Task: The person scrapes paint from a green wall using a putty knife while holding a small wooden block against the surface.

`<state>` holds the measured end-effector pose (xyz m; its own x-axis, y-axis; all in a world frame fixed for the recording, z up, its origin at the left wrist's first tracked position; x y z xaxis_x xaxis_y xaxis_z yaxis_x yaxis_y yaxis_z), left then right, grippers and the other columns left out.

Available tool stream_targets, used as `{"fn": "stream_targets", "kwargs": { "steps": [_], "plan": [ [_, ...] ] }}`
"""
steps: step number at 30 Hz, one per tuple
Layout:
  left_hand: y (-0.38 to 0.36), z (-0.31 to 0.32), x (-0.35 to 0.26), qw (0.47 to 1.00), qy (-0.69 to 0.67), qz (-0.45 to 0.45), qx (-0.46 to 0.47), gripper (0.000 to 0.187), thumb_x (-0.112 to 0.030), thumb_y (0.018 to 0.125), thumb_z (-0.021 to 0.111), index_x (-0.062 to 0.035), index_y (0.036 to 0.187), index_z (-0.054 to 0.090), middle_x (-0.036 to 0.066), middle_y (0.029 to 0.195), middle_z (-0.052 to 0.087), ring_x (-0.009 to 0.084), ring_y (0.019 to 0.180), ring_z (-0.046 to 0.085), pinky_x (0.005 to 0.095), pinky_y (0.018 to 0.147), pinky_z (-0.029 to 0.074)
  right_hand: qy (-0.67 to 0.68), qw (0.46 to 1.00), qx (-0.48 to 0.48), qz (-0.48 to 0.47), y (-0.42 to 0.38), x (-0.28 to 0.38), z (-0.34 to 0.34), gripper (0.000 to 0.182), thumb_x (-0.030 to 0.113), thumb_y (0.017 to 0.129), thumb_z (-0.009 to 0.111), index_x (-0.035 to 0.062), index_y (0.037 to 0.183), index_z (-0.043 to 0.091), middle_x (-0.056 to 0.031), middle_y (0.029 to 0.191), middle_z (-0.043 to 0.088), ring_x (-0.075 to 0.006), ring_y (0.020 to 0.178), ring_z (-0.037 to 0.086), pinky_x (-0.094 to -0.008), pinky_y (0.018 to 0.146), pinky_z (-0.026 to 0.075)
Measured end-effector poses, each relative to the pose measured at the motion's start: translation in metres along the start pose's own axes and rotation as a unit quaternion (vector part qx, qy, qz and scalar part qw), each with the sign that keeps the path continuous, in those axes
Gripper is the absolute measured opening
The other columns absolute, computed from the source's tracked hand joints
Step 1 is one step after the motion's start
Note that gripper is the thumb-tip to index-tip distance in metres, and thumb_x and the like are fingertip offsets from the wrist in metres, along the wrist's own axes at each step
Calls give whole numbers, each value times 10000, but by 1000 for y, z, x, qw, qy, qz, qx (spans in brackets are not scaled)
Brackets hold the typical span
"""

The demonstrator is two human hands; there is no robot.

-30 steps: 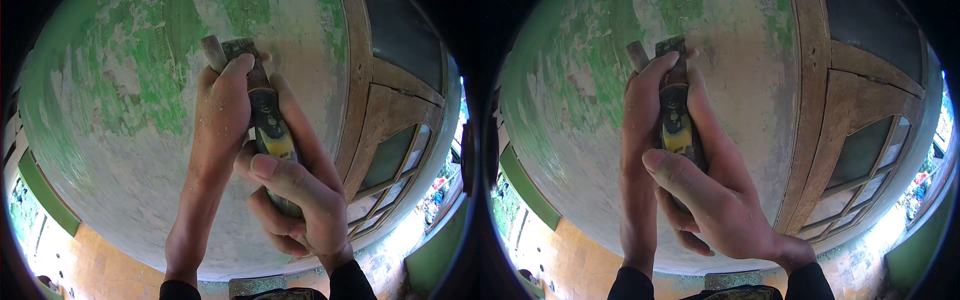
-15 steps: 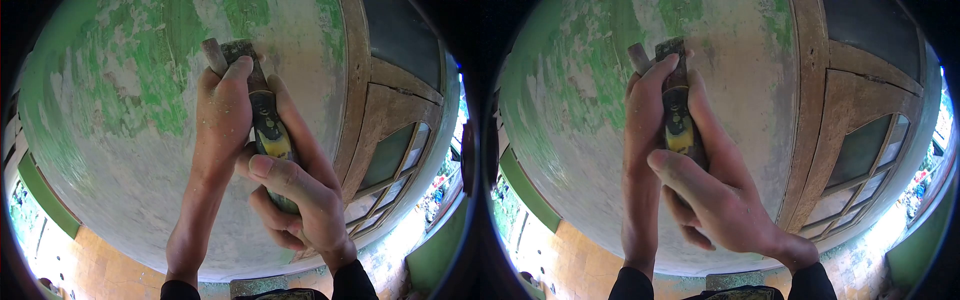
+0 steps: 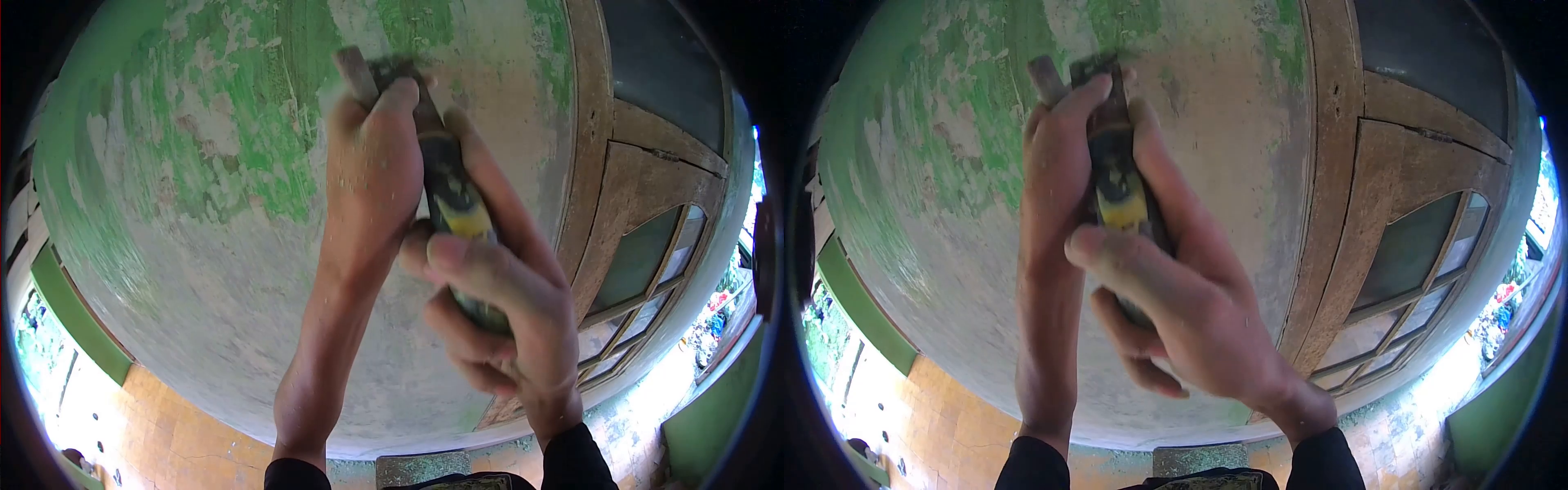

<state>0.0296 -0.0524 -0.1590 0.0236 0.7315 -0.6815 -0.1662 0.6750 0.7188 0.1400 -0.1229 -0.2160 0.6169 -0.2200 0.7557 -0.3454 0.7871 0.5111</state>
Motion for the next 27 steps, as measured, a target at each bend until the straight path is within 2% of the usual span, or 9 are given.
{"fn": "stream_targets", "kwargs": {
  "steps": [7,10,14,16,22,25,27],
  "plan": [
    [-7,1,0,998,-49,-42,-22,270,-212,963,515,3,852,633,7,733,584,107,699,511,308,638,417,3,1000,-6,20,0,4,4,820,137,881,555,155,1613,185,-71,829,502,-13,348,274,-197,249,232],
    [-5,1,4,999,-39,9,-35,265,-208,962,517,2,846,629,8,737,586,105,698,510,312,636,420,-12,1000,-1,9,0,0,0,819,138,881,552,155,1613,186,-65,823,495,-12,351,276,-193,253,228],
    [-1,-4,4,1000,-13,2,-16,262,-206,961,513,3,864,636,14,758,596,103,714,512,313,644,420,-10,1000,13,-1,7,4,3,816,135,882,549,158,1613,188,-63,825,494,-13,356,279,-190,254,231],
    [-4,-4,3,1000,-14,3,-17,262,-207,961,512,5,873,639,17,764,599,105,716,512,315,644,420,-3,1000,5,26,-1,-2,2,804,133,885,544,160,1611,198,-63,831,494,-11,363,280,-190,251,237],
    [-7,-5,1,998,-34,-48,-13,270,-215,960,519,13,909,654,33,763,597,119,711,513,312,650,423,15,999,-5,30,1,0,8,829,125,882,539,164,1617,158,-69,837,497,-11,362,283,-193,247,251],
    [-6,-3,1,998,-28,-4,-48,277,-224,958,524,15,917,657,41,766,601,125,707,514,309,656,424,-1,1000,4,23,2,-2,4,832,119,885,529,170,1619,141,-67,837,496,-11,361,287,-194,245,254],
    [-3,-6,-5,998,-13,-55,-26,282,-229,949,527,17,898,654,43,772,608,127,714,522,315,656,424,1,1000,-2,25,1,1,10,829,116,886,527,168,1619,144,-68,842,494,-10,360,288,-192,243,252]
  ]
}}
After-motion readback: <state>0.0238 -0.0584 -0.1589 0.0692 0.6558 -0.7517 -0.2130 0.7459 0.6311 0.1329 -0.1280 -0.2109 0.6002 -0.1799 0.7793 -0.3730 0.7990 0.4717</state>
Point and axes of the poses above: each hand's wrist, its own y-axis towards the middle knuckle, its own z-axis out of the palm, x = y × z, the point moved 2 cm from there along y, towards the middle knuckle
